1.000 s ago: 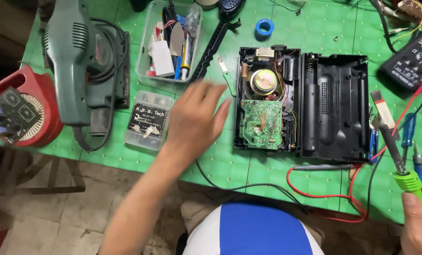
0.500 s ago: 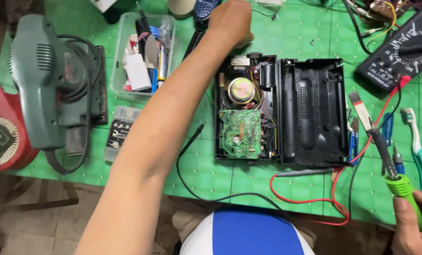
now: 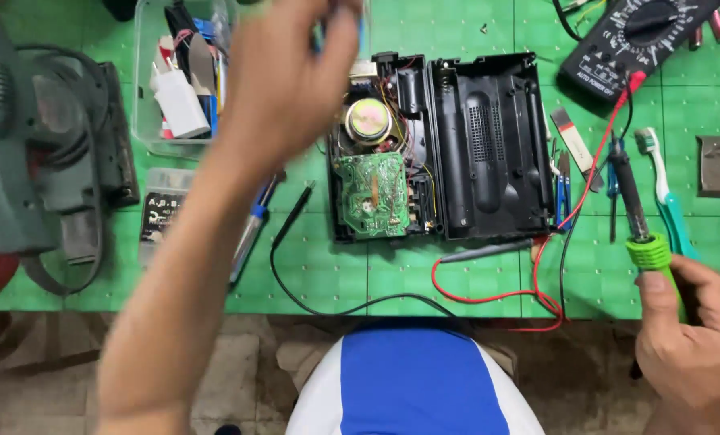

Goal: The person tests the circuit board of an opened radio with multimeter probes, then solders and desolders wires and components on the board using a soldering iron, a desoldering pump, and electrical tape while working at a repair bench.

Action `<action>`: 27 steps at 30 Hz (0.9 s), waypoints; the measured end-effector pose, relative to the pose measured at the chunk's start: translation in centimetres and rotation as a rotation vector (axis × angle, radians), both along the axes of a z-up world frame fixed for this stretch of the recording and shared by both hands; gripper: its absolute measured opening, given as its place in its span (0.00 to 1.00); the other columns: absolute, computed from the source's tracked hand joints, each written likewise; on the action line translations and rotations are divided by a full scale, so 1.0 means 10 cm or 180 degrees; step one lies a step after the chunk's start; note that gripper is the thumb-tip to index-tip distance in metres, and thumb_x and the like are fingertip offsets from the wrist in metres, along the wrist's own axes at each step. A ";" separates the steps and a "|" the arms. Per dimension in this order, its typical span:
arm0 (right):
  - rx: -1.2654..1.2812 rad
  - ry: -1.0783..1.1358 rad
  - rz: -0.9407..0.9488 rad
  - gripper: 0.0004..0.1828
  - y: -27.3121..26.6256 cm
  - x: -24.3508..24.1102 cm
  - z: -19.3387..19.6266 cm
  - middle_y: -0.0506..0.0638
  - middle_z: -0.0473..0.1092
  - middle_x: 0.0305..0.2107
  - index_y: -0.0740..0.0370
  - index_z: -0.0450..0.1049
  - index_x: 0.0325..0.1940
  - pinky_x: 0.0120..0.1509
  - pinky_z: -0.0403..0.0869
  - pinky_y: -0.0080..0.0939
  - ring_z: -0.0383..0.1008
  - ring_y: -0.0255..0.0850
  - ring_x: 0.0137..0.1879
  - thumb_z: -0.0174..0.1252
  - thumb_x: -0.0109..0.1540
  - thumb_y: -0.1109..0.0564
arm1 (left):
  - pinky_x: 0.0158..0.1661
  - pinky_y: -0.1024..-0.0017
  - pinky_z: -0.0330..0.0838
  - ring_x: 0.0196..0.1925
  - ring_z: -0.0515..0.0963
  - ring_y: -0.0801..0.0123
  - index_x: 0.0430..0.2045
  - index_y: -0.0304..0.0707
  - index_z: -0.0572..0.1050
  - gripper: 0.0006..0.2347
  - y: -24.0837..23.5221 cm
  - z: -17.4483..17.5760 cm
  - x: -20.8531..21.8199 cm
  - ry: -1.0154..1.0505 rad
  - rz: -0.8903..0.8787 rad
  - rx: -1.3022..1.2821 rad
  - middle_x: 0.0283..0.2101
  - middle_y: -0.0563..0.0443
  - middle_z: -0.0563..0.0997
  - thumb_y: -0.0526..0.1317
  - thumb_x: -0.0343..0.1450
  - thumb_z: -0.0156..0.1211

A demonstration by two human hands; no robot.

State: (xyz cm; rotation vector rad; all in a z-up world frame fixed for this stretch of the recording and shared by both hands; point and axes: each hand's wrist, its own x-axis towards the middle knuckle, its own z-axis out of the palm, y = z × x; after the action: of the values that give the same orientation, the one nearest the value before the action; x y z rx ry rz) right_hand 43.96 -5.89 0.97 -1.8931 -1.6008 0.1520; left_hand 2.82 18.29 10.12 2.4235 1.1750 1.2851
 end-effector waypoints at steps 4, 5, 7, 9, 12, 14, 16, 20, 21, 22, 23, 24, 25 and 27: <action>-0.0470 -0.0358 -0.0299 0.19 0.01 -0.07 0.05 0.60 0.74 0.40 0.74 0.80 0.69 0.49 0.69 0.47 0.71 0.47 0.43 0.64 0.81 0.54 | 0.32 0.71 0.59 0.31 0.68 0.73 0.36 0.39 0.74 0.12 -1.31 -0.13 0.26 -0.0966 -0.0486 -0.2354 0.30 0.56 0.72 0.43 0.79 0.41; -0.0696 -0.0583 -0.0517 0.23 0.00 -0.04 0.05 0.57 0.73 0.34 0.68 0.81 0.69 0.44 0.69 0.48 0.70 0.45 0.38 0.68 0.78 0.47 | 0.44 0.71 0.69 0.42 0.77 0.69 0.41 0.40 0.76 0.12 -1.57 -0.28 0.36 -0.1352 -0.0788 -0.2806 0.41 0.51 0.81 0.43 0.78 0.43; -0.0829 -0.0151 -0.0439 0.17 0.11 -0.32 0.32 0.50 0.74 0.37 0.62 0.81 0.65 0.49 0.68 0.42 0.70 0.40 0.42 0.63 0.77 0.50 | 0.48 0.72 0.69 0.45 0.78 0.70 0.42 0.40 0.76 0.11 -1.80 -0.55 0.60 -0.1675 -0.0912 -0.3157 0.42 0.52 0.81 0.43 0.78 0.44; -0.0977 0.0298 -0.0301 0.12 0.17 -0.48 0.44 0.44 0.74 0.39 0.56 0.81 0.61 0.53 0.66 0.36 0.70 0.34 0.45 0.60 0.75 0.53 | 0.51 0.73 0.69 0.47 0.79 0.72 0.42 0.40 0.75 0.10 -1.95 -0.74 0.78 -0.2012 -0.0994 -0.3502 0.43 0.53 0.81 0.42 0.78 0.45; -0.1073 0.0619 -0.0255 0.11 0.19 -0.54 0.40 0.42 0.75 0.38 0.57 0.81 0.58 0.52 0.66 0.32 0.67 0.29 0.46 0.60 0.73 0.54 | 0.39 0.75 0.65 0.33 0.70 0.78 0.41 0.45 0.76 0.11 -1.92 -0.88 0.95 -0.1849 -0.0946 -0.3925 0.36 0.60 0.78 0.46 0.79 0.45; -0.1195 0.0860 -0.0018 0.10 0.23 -0.61 0.38 0.37 0.59 0.23 0.54 0.83 0.50 0.34 0.55 0.31 0.53 0.30 0.30 0.61 0.68 0.52 | 0.44 0.75 0.67 0.37 0.74 0.75 0.39 0.43 0.77 0.12 -1.83 -0.94 1.04 -0.1834 -0.1082 -0.3642 0.38 0.57 0.78 0.44 0.79 0.43; -0.1381 0.0975 -0.0088 0.11 0.28 -0.68 0.38 0.39 0.67 0.27 0.54 0.84 0.50 0.40 0.59 0.31 0.60 0.30 0.35 0.62 0.66 0.52 | 0.37 0.74 0.68 0.30 0.73 0.75 0.39 0.47 0.77 0.12 -1.81 -0.92 1.15 -0.1730 -0.1082 -0.3959 0.35 0.58 0.79 0.46 0.79 0.43; -0.1685 0.1142 -0.0156 0.12 0.35 -0.75 0.34 0.41 0.74 0.28 0.58 0.85 0.46 0.44 0.65 0.33 0.67 0.31 0.38 0.65 0.63 0.50 | 0.31 0.72 0.67 0.24 0.74 0.76 0.40 0.52 0.76 0.12 -1.82 -0.96 1.28 -0.1538 -0.1178 -0.4078 0.29 0.60 0.75 0.49 0.80 0.41; -0.1700 0.1141 -0.0164 0.12 0.37 -0.77 0.35 0.41 0.74 0.28 0.58 0.85 0.46 0.44 0.65 0.33 0.67 0.31 0.38 0.65 0.63 0.50 | 0.31 0.72 0.67 0.24 0.74 0.76 0.40 0.52 0.76 0.12 -1.81 -0.92 1.28 -0.1541 -0.1179 -0.4094 0.29 0.60 0.75 0.49 0.80 0.41; -0.1673 0.1189 -0.0108 0.12 0.39 -0.78 0.36 0.41 0.72 0.29 0.58 0.83 0.48 0.45 0.66 0.33 0.66 0.31 0.38 0.64 0.64 0.52 | 0.30 0.73 0.72 0.27 0.77 0.75 0.40 0.50 0.75 0.13 -1.80 -0.87 1.27 -0.1545 -0.1182 -0.4213 0.29 0.58 0.74 0.50 0.79 0.40; -0.1649 0.1242 -0.0054 0.13 0.40 -0.81 0.37 0.40 0.71 0.29 0.58 0.82 0.51 0.46 0.67 0.32 0.65 0.31 0.38 0.64 0.64 0.53 | 0.29 0.73 0.76 0.30 0.80 0.74 0.40 0.49 0.75 0.14 -1.80 -0.83 1.26 -0.1544 -0.1182 -0.4334 0.30 0.56 0.73 0.50 0.79 0.40; -0.1665 0.1245 -0.0062 0.13 0.41 -0.82 0.39 0.40 0.71 0.29 0.58 0.82 0.51 0.46 0.67 0.32 0.65 0.31 0.38 0.64 0.64 0.53 | 0.29 0.73 0.76 0.30 0.80 0.74 0.40 0.49 0.75 0.14 -1.82 -0.85 1.26 -0.1544 -0.1181 -0.4353 0.30 0.56 0.73 0.50 0.79 0.40; -0.1729 0.1196 -0.0046 0.15 0.43 -0.83 0.41 0.40 0.73 0.32 0.56 0.82 0.53 0.48 0.67 0.32 0.66 0.31 0.40 0.63 0.64 0.52 | 0.30 0.73 0.79 0.31 0.81 0.72 0.41 0.44 0.75 0.14 -1.82 -0.88 1.27 -0.1847 -0.1259 -0.4375 0.32 0.54 0.75 0.49 0.80 0.40; -0.1796 0.1152 -0.0044 0.16 0.42 -0.79 0.36 0.40 0.75 0.34 0.55 0.83 0.55 0.50 0.68 0.32 0.67 0.31 0.42 0.62 0.64 0.51 | 0.31 0.73 0.81 0.32 0.82 0.71 0.41 0.40 0.74 0.14 -1.82 -0.88 1.26 -0.2145 -0.1344 -0.4404 0.35 0.51 0.77 0.47 0.80 0.40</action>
State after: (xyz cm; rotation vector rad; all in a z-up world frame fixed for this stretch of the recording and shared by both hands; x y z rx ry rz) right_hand 36.03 -1.65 4.56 -2.1209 -1.3811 0.9696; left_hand 15.44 0.05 1.29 1.0046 0.7919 0.6232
